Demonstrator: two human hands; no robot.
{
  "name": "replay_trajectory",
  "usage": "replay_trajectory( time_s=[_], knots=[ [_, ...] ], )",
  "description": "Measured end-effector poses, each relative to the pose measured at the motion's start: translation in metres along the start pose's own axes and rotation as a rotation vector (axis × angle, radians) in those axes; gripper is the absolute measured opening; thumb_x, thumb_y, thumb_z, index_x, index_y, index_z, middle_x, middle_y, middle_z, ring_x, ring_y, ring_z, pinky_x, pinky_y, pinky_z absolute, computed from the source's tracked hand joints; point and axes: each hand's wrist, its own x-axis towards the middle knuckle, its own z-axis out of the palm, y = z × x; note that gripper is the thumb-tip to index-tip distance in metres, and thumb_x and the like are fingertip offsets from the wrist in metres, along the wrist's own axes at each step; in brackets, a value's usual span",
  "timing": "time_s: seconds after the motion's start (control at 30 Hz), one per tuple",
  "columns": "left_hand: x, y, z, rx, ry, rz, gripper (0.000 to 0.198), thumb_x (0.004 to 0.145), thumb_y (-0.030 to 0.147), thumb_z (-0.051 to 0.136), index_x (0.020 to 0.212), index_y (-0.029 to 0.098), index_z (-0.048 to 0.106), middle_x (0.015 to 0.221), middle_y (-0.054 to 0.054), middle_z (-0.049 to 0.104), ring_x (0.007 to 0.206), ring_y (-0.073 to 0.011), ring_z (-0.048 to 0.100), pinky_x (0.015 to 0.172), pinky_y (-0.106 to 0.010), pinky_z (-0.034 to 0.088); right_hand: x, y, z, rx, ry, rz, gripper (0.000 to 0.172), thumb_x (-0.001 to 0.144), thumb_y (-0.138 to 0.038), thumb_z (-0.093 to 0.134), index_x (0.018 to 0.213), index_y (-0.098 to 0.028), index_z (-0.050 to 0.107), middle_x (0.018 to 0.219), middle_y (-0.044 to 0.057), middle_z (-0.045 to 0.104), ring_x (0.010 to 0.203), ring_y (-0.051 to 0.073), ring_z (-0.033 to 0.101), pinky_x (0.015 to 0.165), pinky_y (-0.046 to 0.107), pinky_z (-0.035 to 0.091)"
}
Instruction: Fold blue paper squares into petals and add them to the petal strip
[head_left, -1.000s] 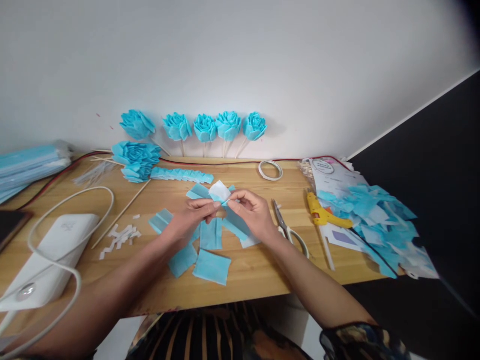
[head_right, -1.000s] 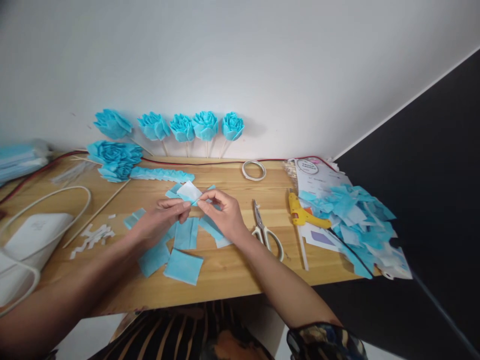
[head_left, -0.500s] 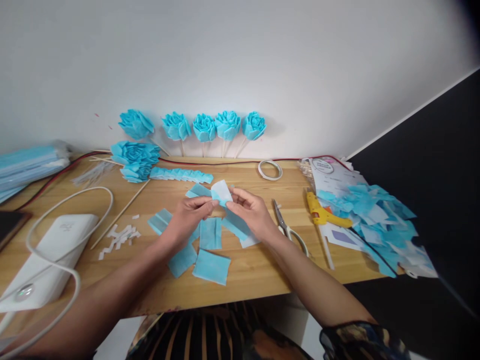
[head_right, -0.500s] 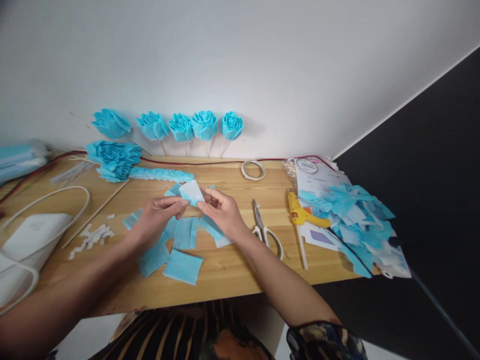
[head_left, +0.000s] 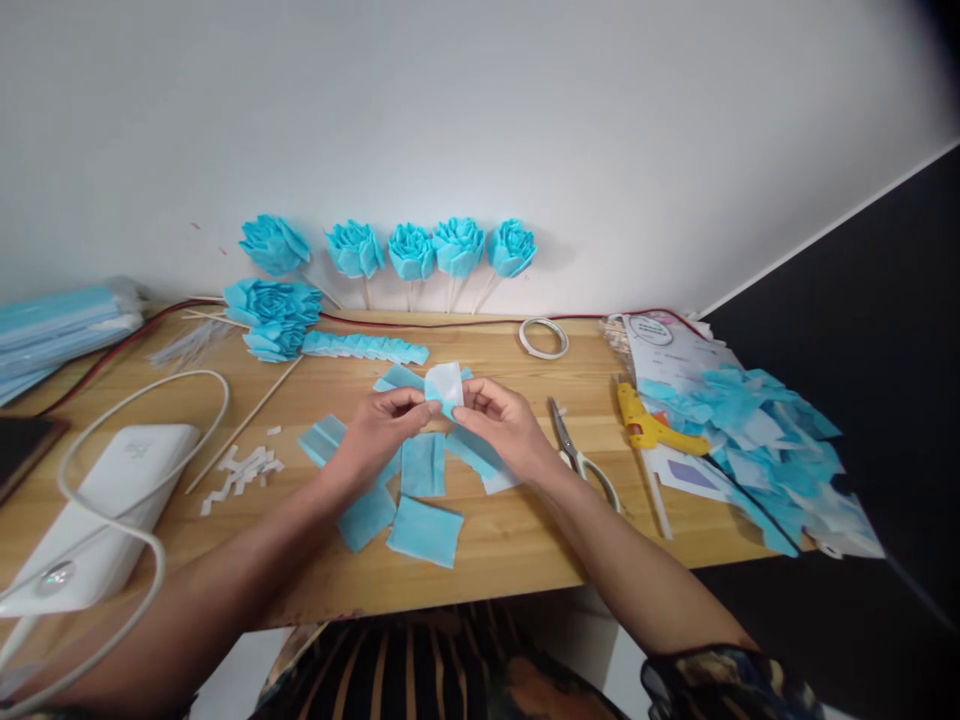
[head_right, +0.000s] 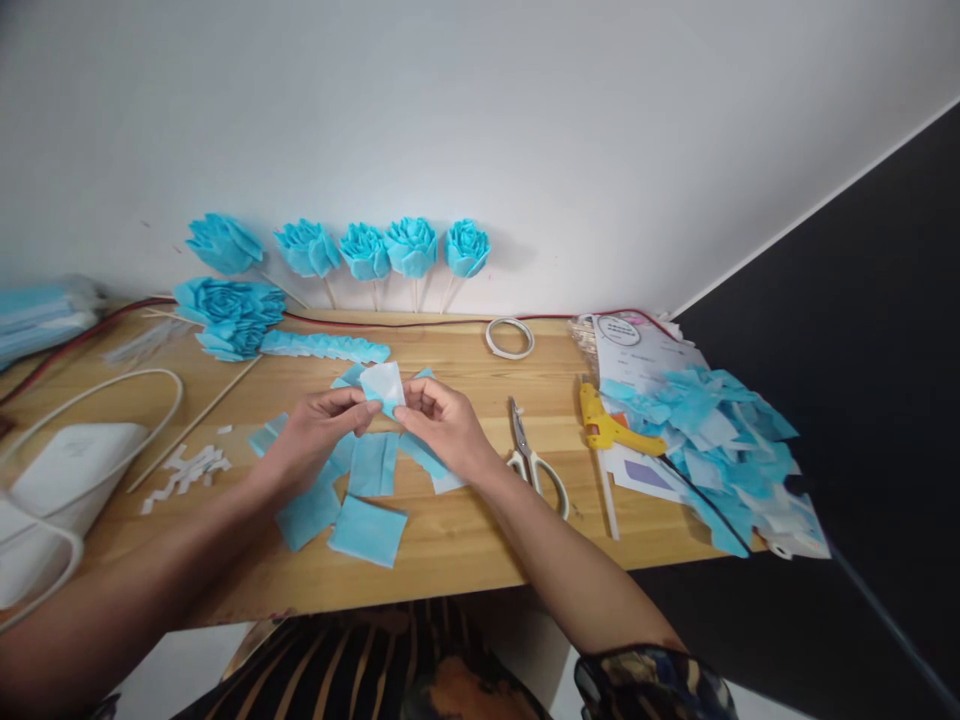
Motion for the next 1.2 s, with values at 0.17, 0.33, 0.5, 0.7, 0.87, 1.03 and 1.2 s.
replay_trajectory(
  time_s=[0.17,0.33,0.5,0.7,0.87,1.03,1.2],
  knots=[
    [0.0,-0.001,-0.001,0.009,-0.034,0.017,0.033,0.072,0.037,0.068,0.053,0.017,0.05,0.053,0.005,0.041,0.053,-0.0085,0.034,0.052,-0.023,0.028,-0.002,-0.004,-0.004,-0.005,-0.055,0.07,0.021,0.084,-0.038,0.06,0.088,-0.019,0.065,0.072,-0.002,0.058,0.067,0.011,0.052,0.064,0.025,0.042],
    [-0.001,-0.001,-0.001,0.085,-0.074,0.038,0.028,0.073,0.038,0.067,0.06,0.016,0.058,0.056,0.004,0.048,0.055,-0.0093,0.04,0.053,-0.022,0.031,0.0,0.005,-0.002,0.001,-0.052,0.044,0.019,0.077,-0.032,0.068,0.09,-0.019,0.063,0.075,-0.002,0.06,0.068,0.012,0.054,0.065,0.026,0.044],
    [-0.002,-0.003,0.002,-0.065,-0.045,0.019,0.023,0.072,0.039,0.071,0.073,0.016,0.066,0.067,0.001,0.061,0.062,-0.0122,0.052,0.062,-0.024,0.041,0.0,0.012,0.0,0.042,-0.019,0.021,0.017,0.077,-0.03,0.068,0.088,-0.019,0.061,0.075,-0.002,0.062,0.068,0.011,0.057,0.066,0.025,0.047],
    [-0.002,-0.005,0.001,-0.081,-0.05,0.01,0.023,0.075,0.039,0.069,0.068,0.018,0.068,0.062,0.002,0.059,0.06,-0.011,0.049,0.06,-0.023,0.039,0.0,0.012,0.002,0.081,-0.004,0.024,0.022,0.076,-0.031,0.071,0.09,-0.02,0.06,0.078,-0.001,0.063,0.072,0.012,0.059,0.069,0.025,0.048],
    [-0.003,-0.001,0.0,0.035,-0.045,0.086,0.021,0.075,0.036,0.069,0.066,0.018,0.069,0.065,0.0,0.06,0.064,-0.0139,0.052,0.063,-0.025,0.04,0.0,0.008,0.0,0.06,-0.044,-0.003,0.035,0.072,-0.036,0.075,0.1,-0.021,0.06,0.091,0.001,0.065,0.083,0.015,0.061,0.076,0.028,0.049],
    [-0.004,-0.002,0.002,0.185,-0.07,0.291,0.018,0.08,0.027,0.064,0.063,0.019,0.067,0.067,-0.001,0.061,0.067,-0.0146,0.053,0.066,-0.026,0.041,-0.002,0.0,-0.002,-0.063,-0.057,-0.01,0.023,0.076,-0.037,0.071,0.091,-0.022,0.063,0.089,0.0,0.066,0.076,0.014,0.059,0.068,0.026,0.047],
    [-0.004,-0.005,0.002,0.247,-0.072,0.359,0.018,0.082,0.024,0.062,0.065,0.019,0.066,0.067,-0.001,0.061,0.066,-0.0139,0.054,0.065,-0.026,0.04,-0.003,-0.002,0.0,-0.052,-0.015,-0.008,0.014,0.076,-0.032,0.07,0.079,-0.02,0.064,0.08,-0.001,0.065,0.074,0.013,0.059,0.068,0.027,0.046]
  ],
)
